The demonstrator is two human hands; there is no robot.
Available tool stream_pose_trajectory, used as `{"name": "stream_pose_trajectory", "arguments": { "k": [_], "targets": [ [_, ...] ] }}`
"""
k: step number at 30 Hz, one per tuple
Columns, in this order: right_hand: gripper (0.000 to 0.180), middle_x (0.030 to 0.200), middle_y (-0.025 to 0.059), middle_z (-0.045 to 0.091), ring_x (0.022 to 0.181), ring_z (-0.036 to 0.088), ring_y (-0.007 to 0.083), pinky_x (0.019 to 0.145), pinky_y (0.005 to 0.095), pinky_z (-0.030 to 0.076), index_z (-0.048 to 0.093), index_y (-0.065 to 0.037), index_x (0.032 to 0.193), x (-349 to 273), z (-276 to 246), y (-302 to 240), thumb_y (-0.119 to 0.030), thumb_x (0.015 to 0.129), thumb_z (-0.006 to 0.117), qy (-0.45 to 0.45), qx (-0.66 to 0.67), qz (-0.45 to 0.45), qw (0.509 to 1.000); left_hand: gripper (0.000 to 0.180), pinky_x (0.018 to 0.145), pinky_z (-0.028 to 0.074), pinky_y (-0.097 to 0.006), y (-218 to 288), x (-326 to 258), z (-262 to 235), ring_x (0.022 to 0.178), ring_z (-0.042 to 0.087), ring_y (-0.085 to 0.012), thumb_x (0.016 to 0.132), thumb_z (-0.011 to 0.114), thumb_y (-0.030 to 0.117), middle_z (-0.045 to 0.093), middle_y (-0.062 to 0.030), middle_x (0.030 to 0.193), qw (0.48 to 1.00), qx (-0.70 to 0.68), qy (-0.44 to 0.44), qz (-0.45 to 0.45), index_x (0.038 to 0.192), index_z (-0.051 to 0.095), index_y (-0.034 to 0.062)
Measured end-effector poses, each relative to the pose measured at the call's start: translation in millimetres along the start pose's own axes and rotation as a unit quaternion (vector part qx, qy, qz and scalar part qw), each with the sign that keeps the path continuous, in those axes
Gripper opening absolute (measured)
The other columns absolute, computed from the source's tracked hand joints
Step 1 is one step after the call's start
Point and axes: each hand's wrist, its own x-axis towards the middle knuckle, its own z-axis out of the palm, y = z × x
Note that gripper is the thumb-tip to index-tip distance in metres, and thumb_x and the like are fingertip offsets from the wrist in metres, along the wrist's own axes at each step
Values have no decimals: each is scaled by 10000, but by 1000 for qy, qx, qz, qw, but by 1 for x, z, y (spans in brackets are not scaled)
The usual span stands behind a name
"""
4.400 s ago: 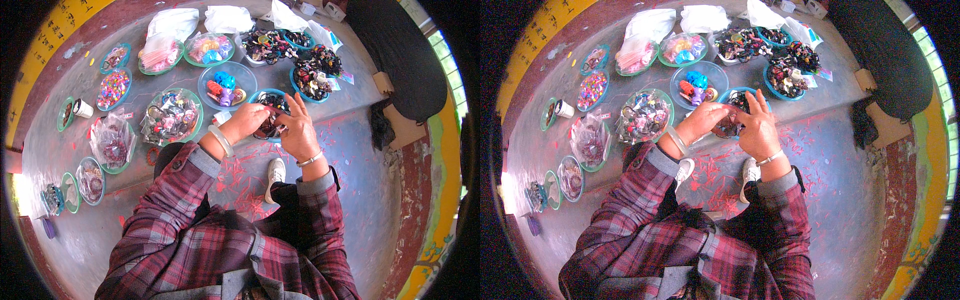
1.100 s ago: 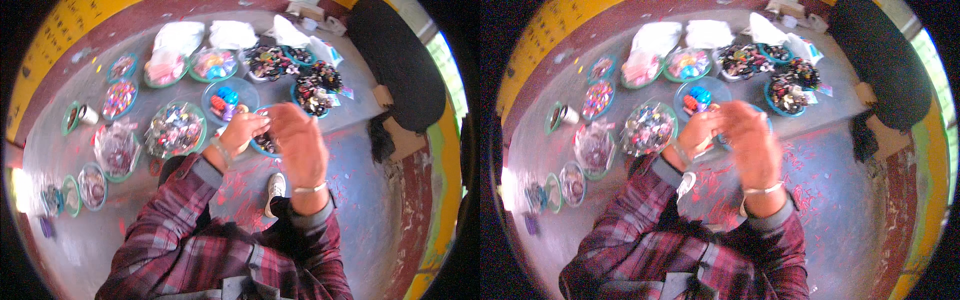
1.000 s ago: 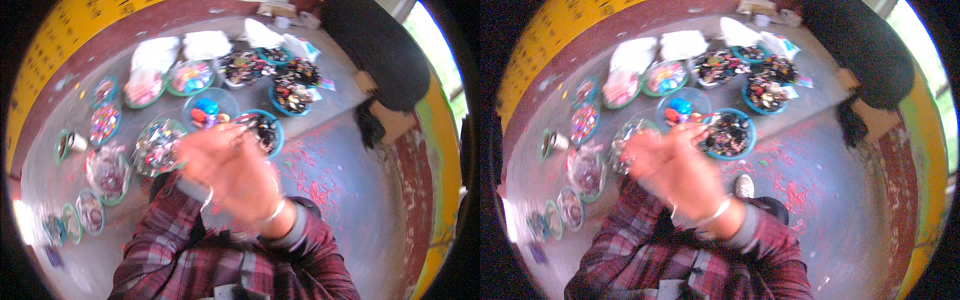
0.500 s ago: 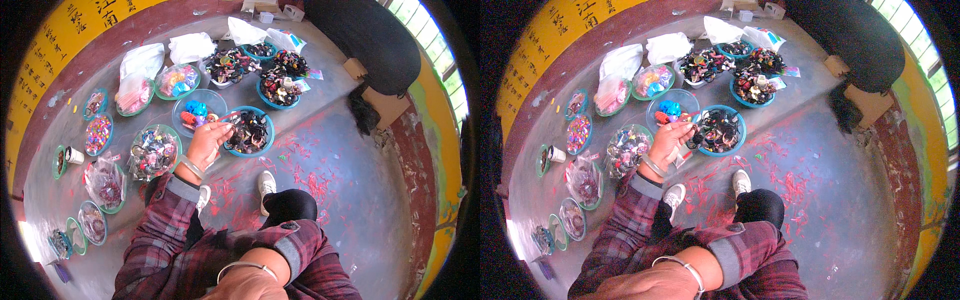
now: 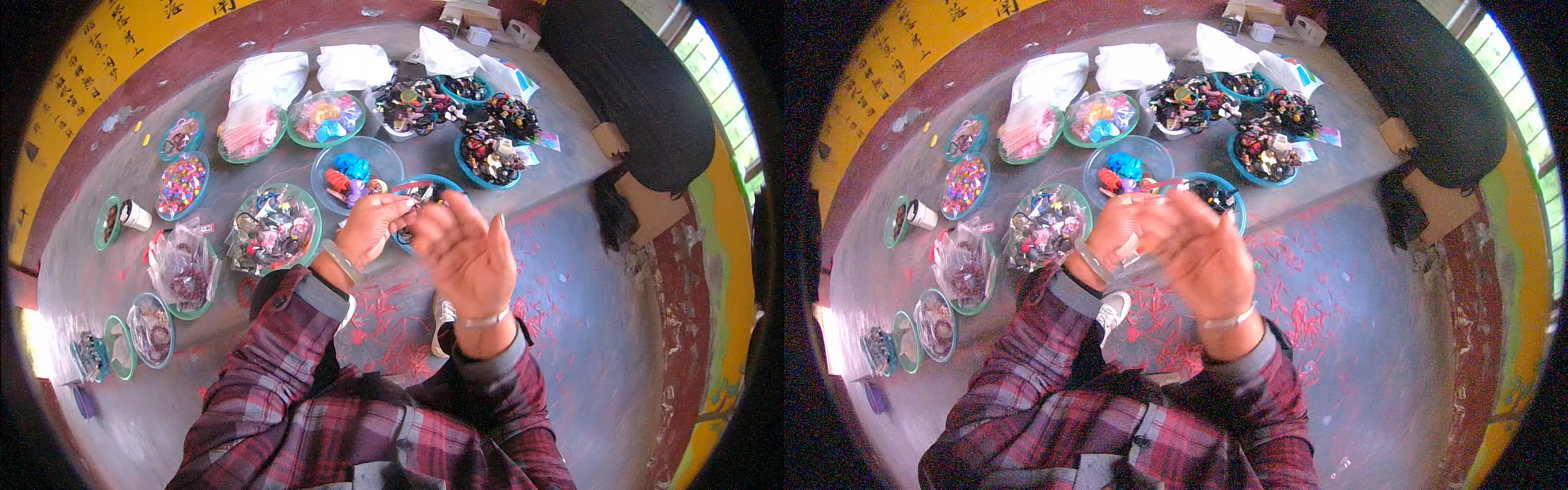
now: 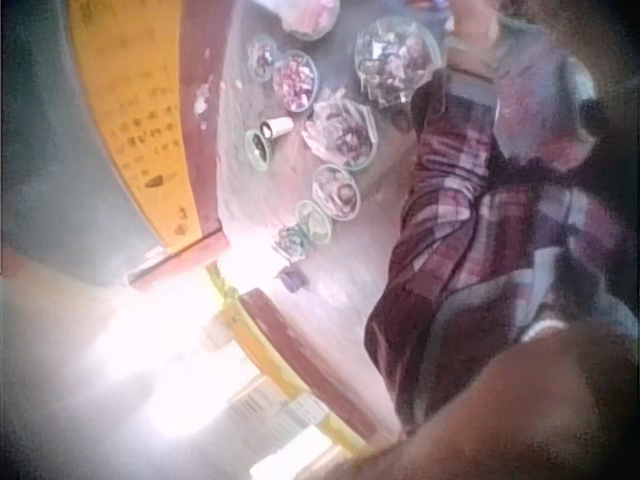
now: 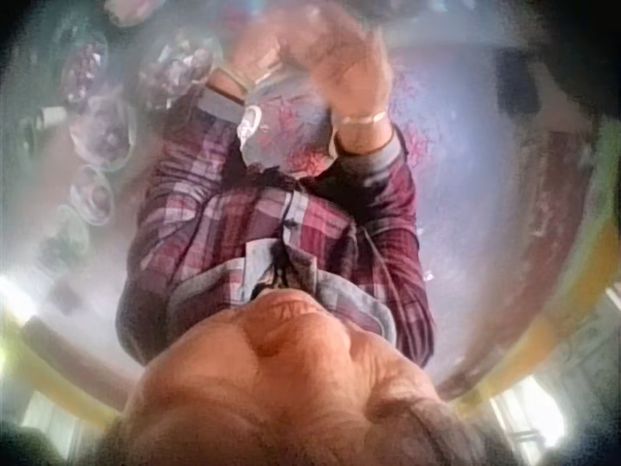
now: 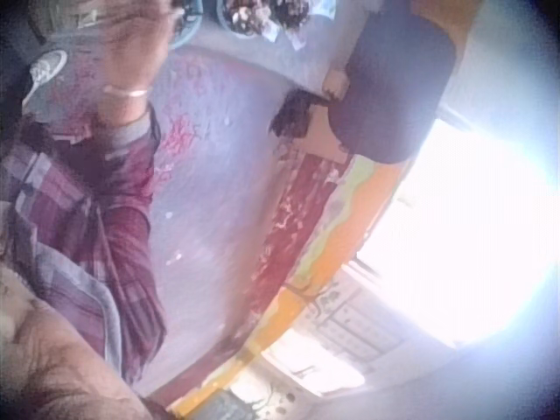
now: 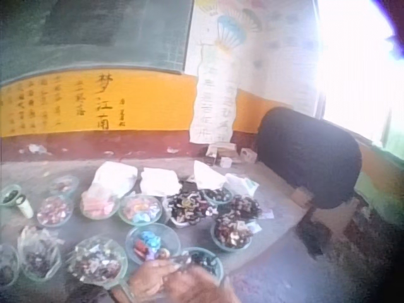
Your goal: The person sits on the floor surrounded by bowls of small trinkets and hair accessories. They pick up individual items, place them into small clear plastic bags, and then put the filled bags into a larger container.
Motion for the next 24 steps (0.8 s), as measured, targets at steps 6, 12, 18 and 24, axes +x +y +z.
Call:
{"name": "stream_pose_trajectory", "arguments": {
  "k": [6,12,18,24],
  "targets": [
    [271,984,68,598,866,571,148,708,245,432,542,-22,1068,13,-65,-25,-154,832,563,284,-377,-7,881,171,744,509,-226,-2,-3,5,808,602,-137,859,519,75,610,-94,917,993,106,37,38,943,579,-61],
    [207,854,5,598,740,541,71,610,180,409,598,-20,949,15,-73,-9,-61,754,656,260,-452,-14,853,176,752,511,-228,-8,-1,7,832,601,-138,862,520,89,609,-95,938,994,113,6,11,955,584,-47],
    [99,715,-12,599,598,510,51,513,171,394,644,-17,838,11,-73,-7,-74,758,658,277,-497,-30,822,192,760,508,-227,-6,-7,14,848,601,-139,857,531,99,605,-97,974,993,116,-14,-19,968,586,-47],
    [115,717,-1,611,596,519,55,517,191,401,646,-30,837,9,-70,-9,-134,788,638,292,-463,1,837,211,774,507,-230,-5,-6,15,849,603,-141,851,542,103,608,-106,972,996,83,-9,-11,988,582,-52]
  ]
}}
